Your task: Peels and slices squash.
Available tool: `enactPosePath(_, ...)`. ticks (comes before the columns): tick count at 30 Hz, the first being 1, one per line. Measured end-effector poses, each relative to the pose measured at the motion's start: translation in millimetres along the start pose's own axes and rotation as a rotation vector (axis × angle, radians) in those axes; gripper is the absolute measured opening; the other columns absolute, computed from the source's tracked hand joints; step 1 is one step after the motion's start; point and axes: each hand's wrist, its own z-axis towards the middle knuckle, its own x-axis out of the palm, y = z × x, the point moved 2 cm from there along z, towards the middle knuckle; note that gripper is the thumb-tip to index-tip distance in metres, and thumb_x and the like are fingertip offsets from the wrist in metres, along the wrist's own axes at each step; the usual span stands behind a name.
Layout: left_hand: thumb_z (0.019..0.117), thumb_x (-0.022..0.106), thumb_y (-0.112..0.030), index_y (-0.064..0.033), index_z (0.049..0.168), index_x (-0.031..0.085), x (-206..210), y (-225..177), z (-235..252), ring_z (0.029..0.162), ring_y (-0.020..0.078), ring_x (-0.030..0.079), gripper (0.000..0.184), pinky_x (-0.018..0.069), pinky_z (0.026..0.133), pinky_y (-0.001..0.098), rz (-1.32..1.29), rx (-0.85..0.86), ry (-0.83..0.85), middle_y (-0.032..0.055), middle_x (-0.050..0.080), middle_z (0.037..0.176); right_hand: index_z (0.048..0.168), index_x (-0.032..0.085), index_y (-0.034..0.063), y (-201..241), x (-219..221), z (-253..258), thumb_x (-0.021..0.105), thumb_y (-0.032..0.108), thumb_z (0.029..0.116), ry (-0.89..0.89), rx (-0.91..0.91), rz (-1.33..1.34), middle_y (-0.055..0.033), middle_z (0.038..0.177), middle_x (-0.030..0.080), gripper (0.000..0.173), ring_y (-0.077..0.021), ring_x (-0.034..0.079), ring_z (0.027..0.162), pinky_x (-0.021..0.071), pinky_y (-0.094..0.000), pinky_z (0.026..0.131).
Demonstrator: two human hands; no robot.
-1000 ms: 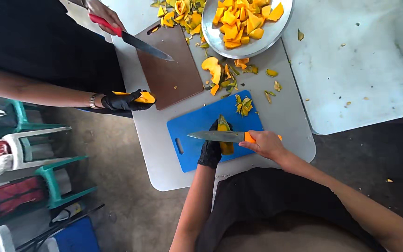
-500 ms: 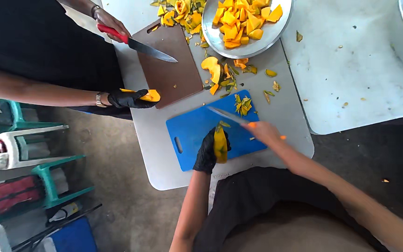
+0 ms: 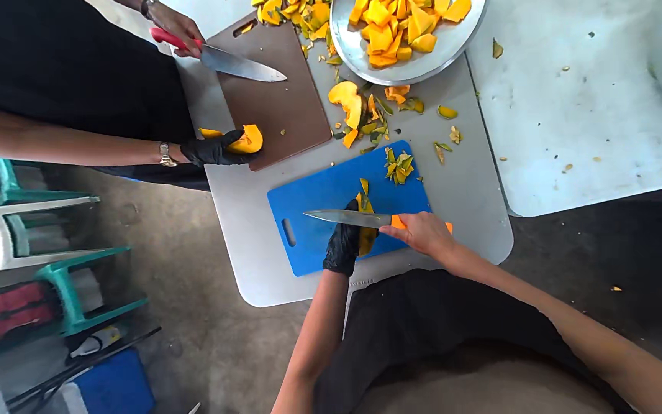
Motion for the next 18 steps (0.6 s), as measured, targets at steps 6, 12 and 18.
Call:
enactPosePath(6, 0.1025, 0.039, -0.064, -0.0016, 0.126, 0.058, 5.0, 2.5, -8.9, 0.084, 0.0175, 0.067, 0.069, 0.0594, 0.076, 0.0350, -0.796, 0.009, 0.146, 0.0088, 0.068, 0.098, 0.108, 0.070, -0.0065, -71.1, -7.9, 23.7, 0.044, 0.067, 0.1013, -0.107, 0.332, 0.201, -0.0315, 0.107, 0.068, 0.078, -0.0489, 0.064, 0.109, 0.0465, -0.0691, 0.093)
enactPosePath(12, 0.1059, 0.031, -0.057, -0.0047, 0.139, 0.055, 1.4, 20.7, 0.7, 0.094, 0.0139, 0.066, 0.067, 0.0566, 0.087, 0.0351, -0.549, 0.017, 0.125, 0.0080, 0.068, 0.110, 0.099, 0.068, -0.0075, -47.1, -16.9, 3.9, 0.045, 0.055, 0.1064, -0.068, 0.133, 0.264, -0.0254, 0.090, 0.065, 0.067, -0.0412, 0.064, 0.090, 0.0478, -0.0630, 0.083)
enactPosePath(18, 0.1102, 0.031, -0.039, -0.0006, 0.142, 0.052, -0.6, 19.7, -1.7, 0.111, 0.0167, 0.063, 0.054, 0.0518, 0.100, 0.0366, -0.391, 0.002, 0.070, 0.0152, 0.064, 0.127, 0.098, 0.067, -0.0049, -20.4, -8.6, -6.3, 0.047, 0.061, 0.1028, 0.015, -0.022, 0.179, -0.0188, 0.083, 0.063, 0.069, -0.0349, 0.063, 0.084, 0.0486, -0.0563, 0.078)
